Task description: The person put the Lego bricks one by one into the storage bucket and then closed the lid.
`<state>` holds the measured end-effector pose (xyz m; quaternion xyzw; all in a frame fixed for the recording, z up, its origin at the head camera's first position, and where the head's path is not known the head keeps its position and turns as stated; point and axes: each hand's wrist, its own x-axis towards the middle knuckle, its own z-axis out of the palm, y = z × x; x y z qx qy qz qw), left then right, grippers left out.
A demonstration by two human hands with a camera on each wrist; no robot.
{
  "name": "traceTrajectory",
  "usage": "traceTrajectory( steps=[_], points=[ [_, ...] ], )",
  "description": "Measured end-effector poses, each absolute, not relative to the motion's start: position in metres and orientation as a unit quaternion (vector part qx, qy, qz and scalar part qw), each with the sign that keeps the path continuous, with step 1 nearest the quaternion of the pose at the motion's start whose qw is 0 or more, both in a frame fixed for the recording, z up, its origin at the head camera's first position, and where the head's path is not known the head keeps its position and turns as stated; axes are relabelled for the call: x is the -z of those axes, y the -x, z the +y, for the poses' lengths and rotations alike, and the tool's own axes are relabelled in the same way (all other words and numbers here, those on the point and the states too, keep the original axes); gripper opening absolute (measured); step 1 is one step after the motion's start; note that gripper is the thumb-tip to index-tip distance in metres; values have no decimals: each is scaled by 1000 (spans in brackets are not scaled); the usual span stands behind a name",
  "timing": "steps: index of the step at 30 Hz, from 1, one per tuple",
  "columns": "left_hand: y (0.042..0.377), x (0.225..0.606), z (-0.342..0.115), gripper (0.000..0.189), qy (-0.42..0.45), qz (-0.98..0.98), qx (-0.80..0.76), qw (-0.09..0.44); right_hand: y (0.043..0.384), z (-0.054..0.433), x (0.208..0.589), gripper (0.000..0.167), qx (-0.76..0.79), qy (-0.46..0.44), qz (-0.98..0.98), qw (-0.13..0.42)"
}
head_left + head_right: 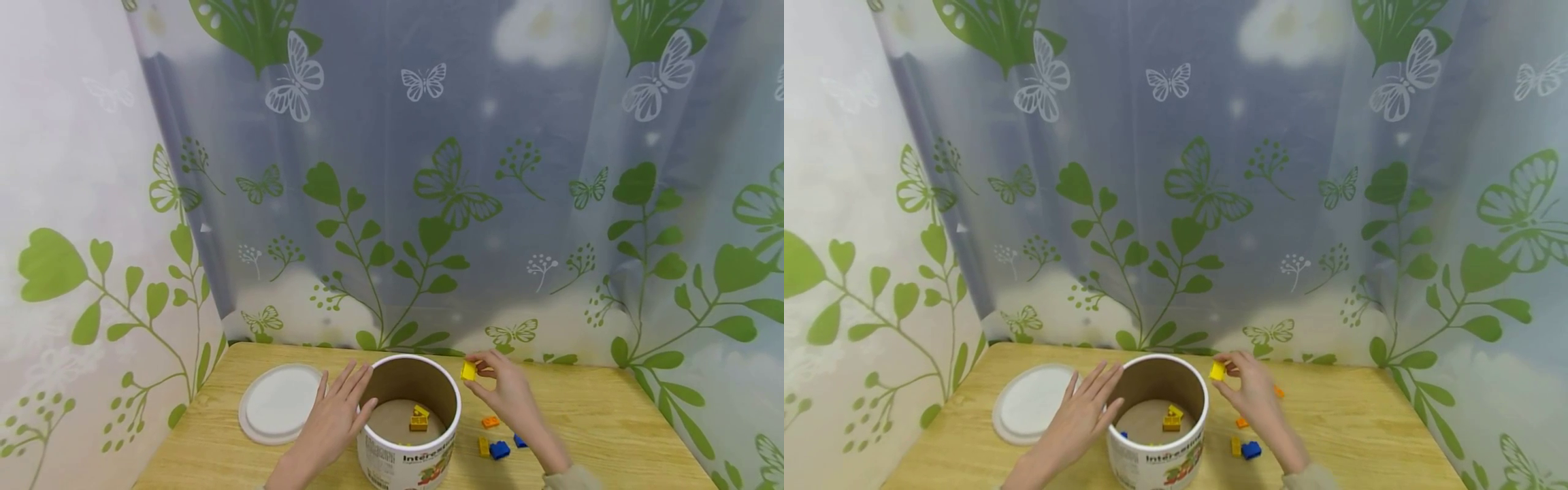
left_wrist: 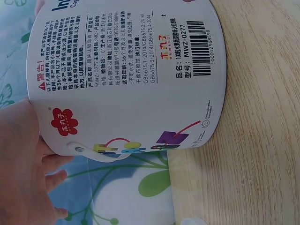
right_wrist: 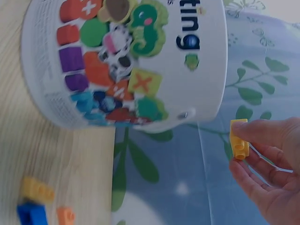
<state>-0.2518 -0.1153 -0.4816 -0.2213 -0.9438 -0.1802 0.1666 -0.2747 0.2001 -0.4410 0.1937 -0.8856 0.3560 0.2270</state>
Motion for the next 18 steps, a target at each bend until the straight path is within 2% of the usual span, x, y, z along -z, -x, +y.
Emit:
traceTrajectory(
  steps=[6, 18],
  points=[
    [251, 481, -116, 60, 225, -943, 181, 168, 281, 176, 437, 40, -362, -215, -877, 229],
    [251, 480, -116, 57, 220, -945, 181, 162, 293, 128, 444, 36, -369, -263, -873, 181]
  ],
)
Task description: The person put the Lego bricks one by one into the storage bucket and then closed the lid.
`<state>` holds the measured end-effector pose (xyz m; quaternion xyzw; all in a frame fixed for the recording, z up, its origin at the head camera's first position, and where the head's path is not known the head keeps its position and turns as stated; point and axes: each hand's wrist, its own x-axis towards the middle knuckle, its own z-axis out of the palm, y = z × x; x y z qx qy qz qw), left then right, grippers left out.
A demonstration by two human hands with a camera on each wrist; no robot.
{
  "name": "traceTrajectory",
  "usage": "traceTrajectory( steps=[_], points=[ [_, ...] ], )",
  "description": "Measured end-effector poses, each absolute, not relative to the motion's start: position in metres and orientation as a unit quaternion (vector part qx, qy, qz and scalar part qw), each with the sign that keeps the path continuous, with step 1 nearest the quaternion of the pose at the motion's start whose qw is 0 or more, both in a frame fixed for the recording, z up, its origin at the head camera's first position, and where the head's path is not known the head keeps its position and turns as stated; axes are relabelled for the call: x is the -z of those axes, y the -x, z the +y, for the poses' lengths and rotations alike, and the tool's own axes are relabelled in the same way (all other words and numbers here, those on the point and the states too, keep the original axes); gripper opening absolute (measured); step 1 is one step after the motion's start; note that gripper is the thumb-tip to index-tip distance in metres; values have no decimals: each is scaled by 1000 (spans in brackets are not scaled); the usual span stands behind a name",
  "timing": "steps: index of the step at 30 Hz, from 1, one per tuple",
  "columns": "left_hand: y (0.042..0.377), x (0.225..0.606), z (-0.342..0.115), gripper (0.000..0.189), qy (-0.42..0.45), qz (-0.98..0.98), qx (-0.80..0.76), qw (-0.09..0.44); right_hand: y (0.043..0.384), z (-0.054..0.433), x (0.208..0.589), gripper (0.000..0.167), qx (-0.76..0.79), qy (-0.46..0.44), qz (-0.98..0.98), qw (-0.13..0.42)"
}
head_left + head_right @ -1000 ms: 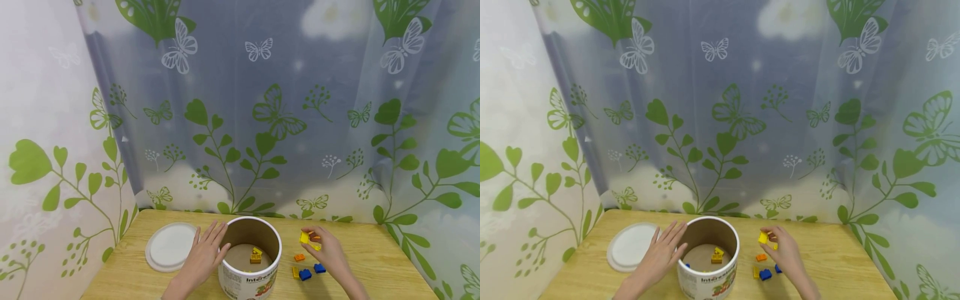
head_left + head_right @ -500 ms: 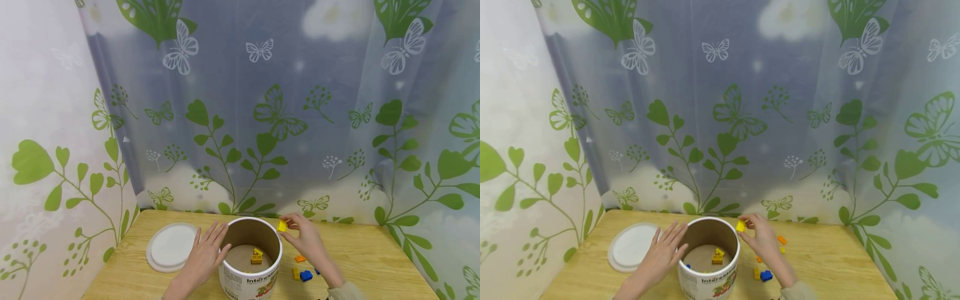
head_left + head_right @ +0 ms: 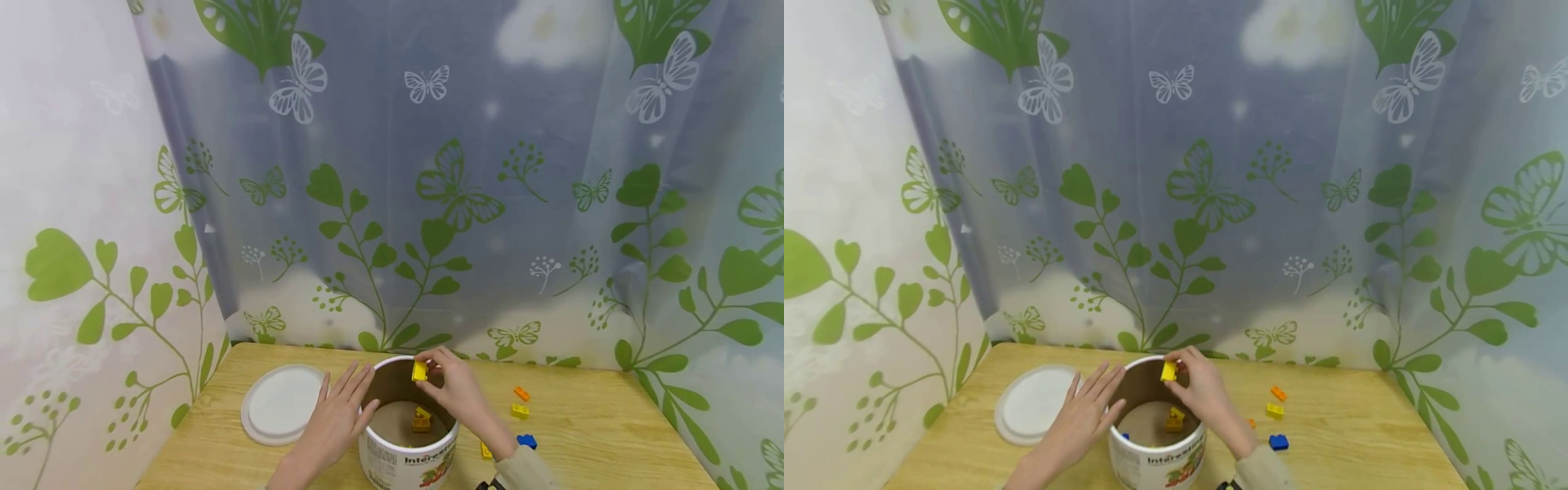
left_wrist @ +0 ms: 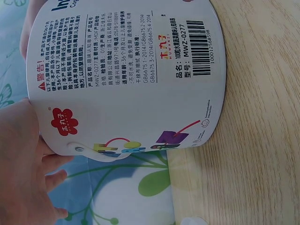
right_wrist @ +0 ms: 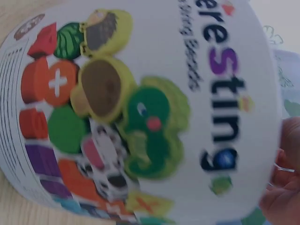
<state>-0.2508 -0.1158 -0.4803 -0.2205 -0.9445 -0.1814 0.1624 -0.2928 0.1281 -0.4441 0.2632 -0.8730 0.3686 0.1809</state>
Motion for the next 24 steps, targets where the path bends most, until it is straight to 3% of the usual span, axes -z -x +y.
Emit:
traceTrajectory(
  steps=[18, 24],
  points=[
    [251, 479, -116, 57, 218, -946, 176, 162, 297, 111, 456, 34, -311, -310, -886, 149],
    [250, 477, -115, 59, 220, -946, 177, 161, 297, 113, 457, 30, -338, -302, -877, 160]
  ],
)
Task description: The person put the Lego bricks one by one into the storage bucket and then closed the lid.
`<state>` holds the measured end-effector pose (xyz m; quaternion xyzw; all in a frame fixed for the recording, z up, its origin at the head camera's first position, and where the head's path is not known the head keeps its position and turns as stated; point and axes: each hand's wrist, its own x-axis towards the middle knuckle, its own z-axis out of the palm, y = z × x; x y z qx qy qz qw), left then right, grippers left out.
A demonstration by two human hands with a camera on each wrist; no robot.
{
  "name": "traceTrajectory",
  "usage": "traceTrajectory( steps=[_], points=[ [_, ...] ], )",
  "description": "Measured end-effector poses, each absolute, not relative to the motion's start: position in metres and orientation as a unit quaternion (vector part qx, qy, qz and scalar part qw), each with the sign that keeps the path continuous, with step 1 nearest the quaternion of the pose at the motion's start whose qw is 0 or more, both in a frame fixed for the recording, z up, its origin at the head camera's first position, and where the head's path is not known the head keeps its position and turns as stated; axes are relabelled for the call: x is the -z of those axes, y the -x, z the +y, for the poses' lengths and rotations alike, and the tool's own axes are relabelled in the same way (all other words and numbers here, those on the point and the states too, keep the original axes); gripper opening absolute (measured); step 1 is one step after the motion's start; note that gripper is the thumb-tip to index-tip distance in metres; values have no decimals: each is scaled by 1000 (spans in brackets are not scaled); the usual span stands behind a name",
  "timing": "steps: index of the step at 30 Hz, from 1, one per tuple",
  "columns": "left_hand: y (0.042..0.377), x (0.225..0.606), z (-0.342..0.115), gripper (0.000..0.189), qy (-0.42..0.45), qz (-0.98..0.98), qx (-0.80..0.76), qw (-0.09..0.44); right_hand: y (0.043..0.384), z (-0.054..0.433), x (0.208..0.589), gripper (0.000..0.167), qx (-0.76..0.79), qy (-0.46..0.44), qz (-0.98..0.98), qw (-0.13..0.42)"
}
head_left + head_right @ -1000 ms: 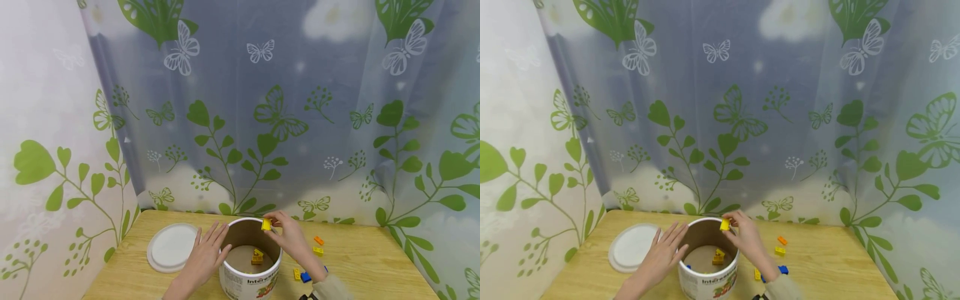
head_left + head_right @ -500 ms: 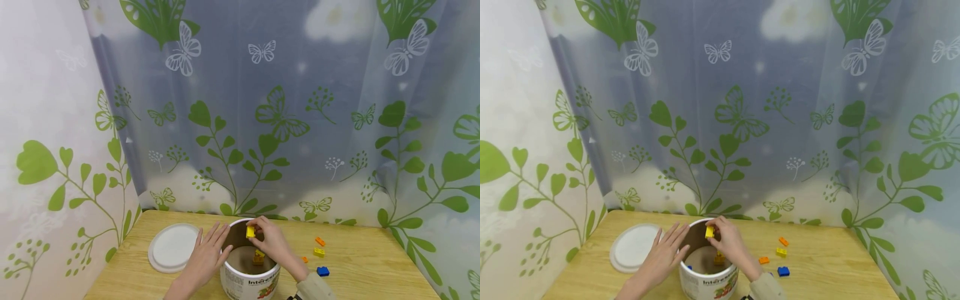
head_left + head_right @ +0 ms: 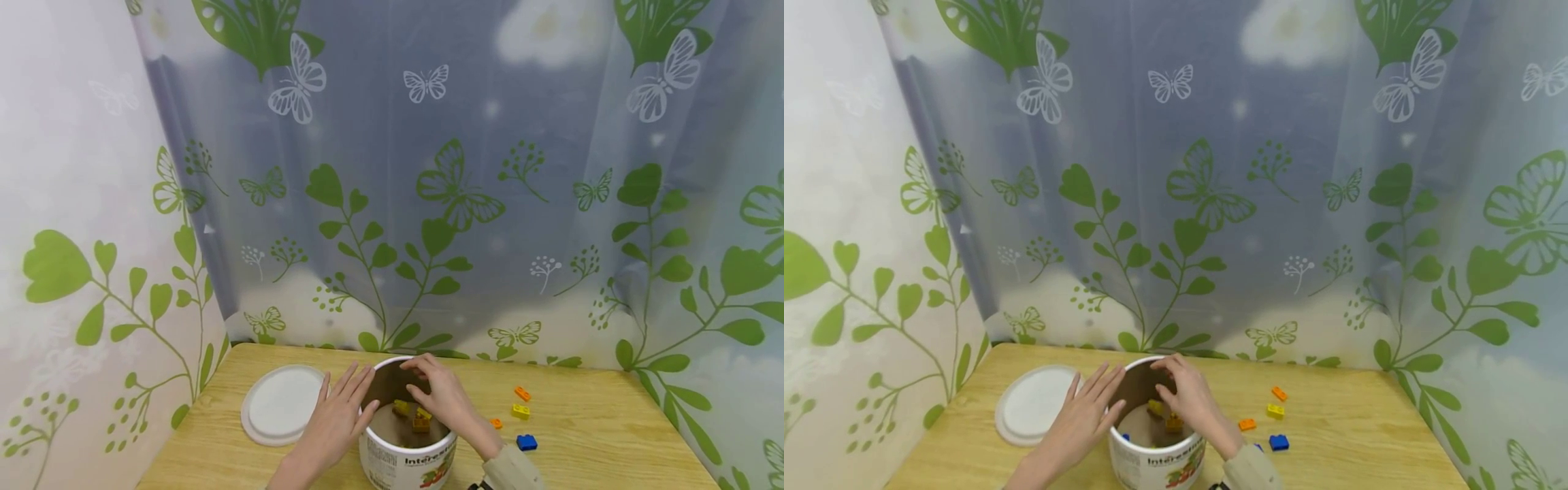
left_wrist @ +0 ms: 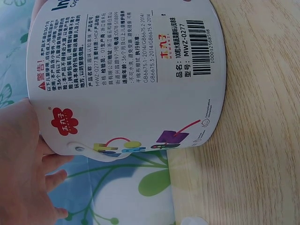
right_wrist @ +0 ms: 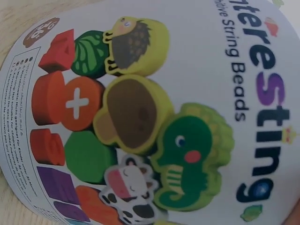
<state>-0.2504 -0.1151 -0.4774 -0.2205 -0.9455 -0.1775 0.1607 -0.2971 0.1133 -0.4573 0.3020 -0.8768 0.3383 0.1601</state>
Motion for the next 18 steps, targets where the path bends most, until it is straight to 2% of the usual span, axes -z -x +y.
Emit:
traceTrajectory(
  steps=[6, 18],
  points=[
    [251, 479, -115, 58, 224, -945, 172, 166, 295, 127, 451, 24, -395, -265, -860, 188],
    [252, 481, -115, 58, 218, -947, 170, 162, 289, 185, 449, 30, -412, -236, -841, 259]
  ],
)
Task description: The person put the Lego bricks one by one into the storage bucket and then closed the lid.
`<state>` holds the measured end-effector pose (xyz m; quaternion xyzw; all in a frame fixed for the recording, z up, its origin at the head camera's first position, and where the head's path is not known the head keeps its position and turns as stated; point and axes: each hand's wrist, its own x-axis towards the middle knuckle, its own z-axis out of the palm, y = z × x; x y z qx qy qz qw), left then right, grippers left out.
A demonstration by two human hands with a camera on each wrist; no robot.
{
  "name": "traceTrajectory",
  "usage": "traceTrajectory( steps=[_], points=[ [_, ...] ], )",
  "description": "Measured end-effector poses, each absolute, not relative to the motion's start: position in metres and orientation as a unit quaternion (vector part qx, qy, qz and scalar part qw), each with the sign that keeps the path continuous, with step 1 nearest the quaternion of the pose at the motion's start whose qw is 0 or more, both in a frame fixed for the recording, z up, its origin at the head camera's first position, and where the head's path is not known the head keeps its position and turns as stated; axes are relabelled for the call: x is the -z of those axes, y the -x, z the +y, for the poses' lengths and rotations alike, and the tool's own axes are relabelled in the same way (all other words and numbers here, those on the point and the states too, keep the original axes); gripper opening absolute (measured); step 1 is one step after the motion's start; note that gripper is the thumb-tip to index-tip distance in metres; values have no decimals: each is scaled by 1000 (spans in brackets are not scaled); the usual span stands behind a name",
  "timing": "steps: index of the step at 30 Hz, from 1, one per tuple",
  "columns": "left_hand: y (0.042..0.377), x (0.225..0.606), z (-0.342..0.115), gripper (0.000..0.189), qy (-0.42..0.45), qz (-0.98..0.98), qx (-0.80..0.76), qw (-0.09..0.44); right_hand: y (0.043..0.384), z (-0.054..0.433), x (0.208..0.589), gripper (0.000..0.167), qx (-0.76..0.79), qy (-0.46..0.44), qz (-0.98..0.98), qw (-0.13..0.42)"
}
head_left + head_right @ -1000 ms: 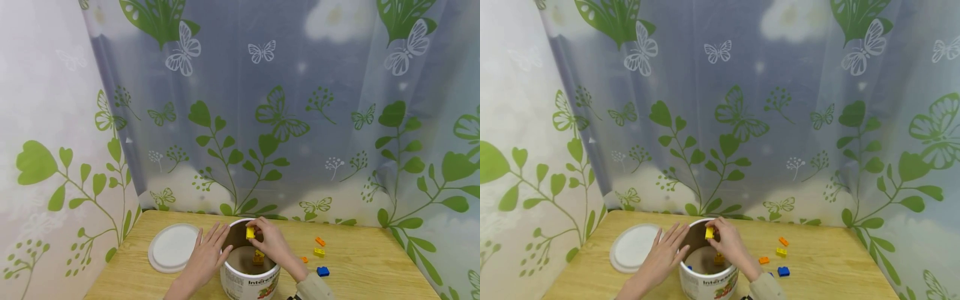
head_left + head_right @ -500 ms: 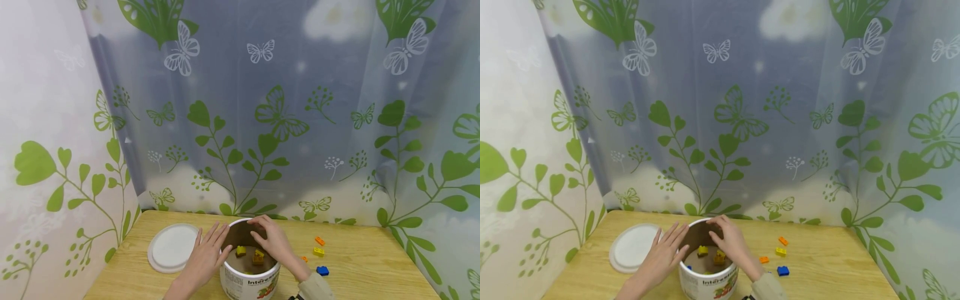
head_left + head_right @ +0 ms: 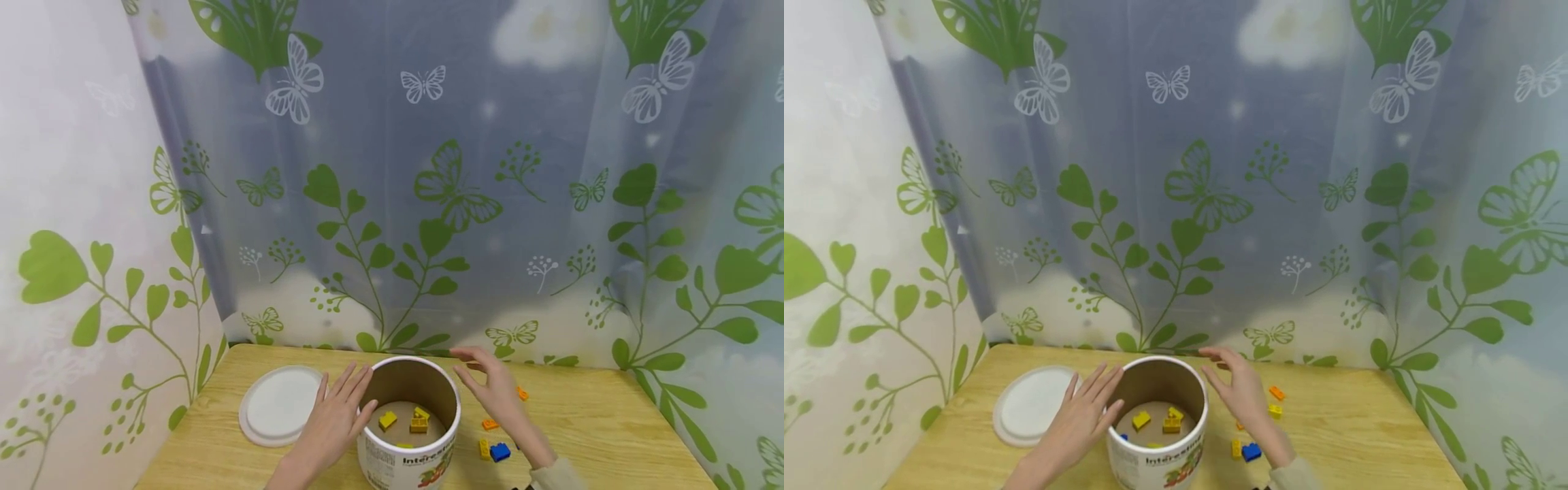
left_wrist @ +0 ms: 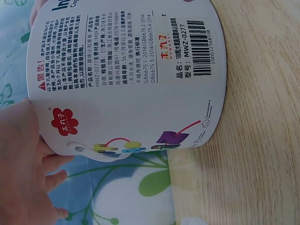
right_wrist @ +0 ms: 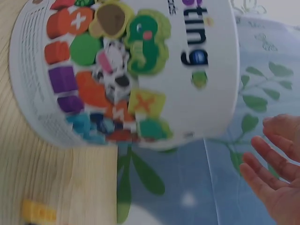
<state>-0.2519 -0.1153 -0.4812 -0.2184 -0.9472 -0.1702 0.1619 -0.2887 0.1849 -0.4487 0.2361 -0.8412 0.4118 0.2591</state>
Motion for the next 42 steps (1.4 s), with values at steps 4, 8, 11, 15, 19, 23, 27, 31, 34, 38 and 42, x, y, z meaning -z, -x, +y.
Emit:
traceTrajectory(
  steps=[4, 8, 11, 15, 19, 23, 27, 31, 34, 38, 42],
  points=[
    [252, 481, -115, 58, 221, -946, 170, 167, 286, 206, 452, 29, -416, -212, -847, 256],
    [252, 481, -115, 57, 221, -945, 171, 171, 283, 224, 456, 28, -411, -180, -859, 246],
    [251, 481, -115, 57, 222, -944, 170, 173, 281, 236, 462, 28, -406, -163, -866, 240],
    [250, 480, -114, 57, 223, -943, 172, 177, 278, 248, 470, 29, -397, -144, -877, 227],
    [250, 479, -114, 57, 225, -942, 177, 177, 275, 258, 478, 28, -407, -125, -883, 197],
    [250, 480, -114, 57, 226, -941, 181, 178, 273, 267, 488, 29, -417, -104, -888, 163],
    [251, 481, -114, 56, 226, -941, 181, 178, 273, 276, 499, 31, -418, -92, -893, 141],
    [250, 481, -114, 56, 226, -941, 176, 181, 272, 284, 509, 33, -414, -93, -898, 119],
    [251, 480, -114, 56, 224, -942, 176, 178, 271, 290, 514, 34, -407, -94, -903, 97],
    [250, 477, -114, 57, 222, -943, 182, 168, 271, 298, 520, 34, -397, -104, -910, 61],
    [250, 477, -114, 58, 223, -943, 182, 165, 272, 307, 528, 34, -383, -143, -912, 42]
  ],
)
